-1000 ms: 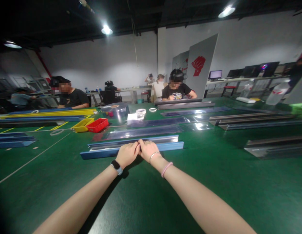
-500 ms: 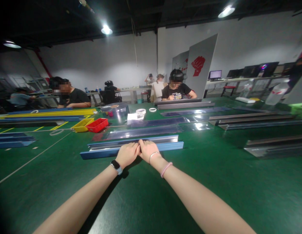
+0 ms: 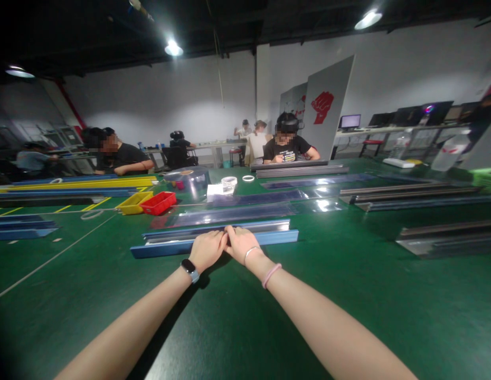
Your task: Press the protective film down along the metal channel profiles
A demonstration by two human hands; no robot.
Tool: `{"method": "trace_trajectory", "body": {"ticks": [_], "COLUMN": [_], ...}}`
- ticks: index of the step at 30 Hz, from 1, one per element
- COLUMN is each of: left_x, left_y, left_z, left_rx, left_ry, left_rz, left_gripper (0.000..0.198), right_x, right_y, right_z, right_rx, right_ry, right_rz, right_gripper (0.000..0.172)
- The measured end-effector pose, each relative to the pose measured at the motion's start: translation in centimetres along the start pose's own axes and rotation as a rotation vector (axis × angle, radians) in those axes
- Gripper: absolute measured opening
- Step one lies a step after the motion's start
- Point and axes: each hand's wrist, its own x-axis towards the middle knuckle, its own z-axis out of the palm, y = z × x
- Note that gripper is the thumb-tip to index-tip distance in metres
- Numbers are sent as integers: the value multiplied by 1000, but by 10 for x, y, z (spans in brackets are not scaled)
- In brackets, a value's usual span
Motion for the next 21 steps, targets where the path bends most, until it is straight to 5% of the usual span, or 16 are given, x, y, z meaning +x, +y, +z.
{"method": "trace_trajectory", "body": {"ticks": [8, 21], "left_x": [-1, 0], "left_y": [-8, -1], "left_z": [4, -2], "left_rx": [66, 24], "left_ry": [21, 57], "left_rz": [-86, -77], "left_gripper": [37, 37], "right_x": [0, 1], "right_y": [0, -1], "right_z": [-4, -3], "right_rx": [-21, -116], "right_ry": [66, -87], "right_rz": [29, 75], "right_gripper": [40, 36]}}
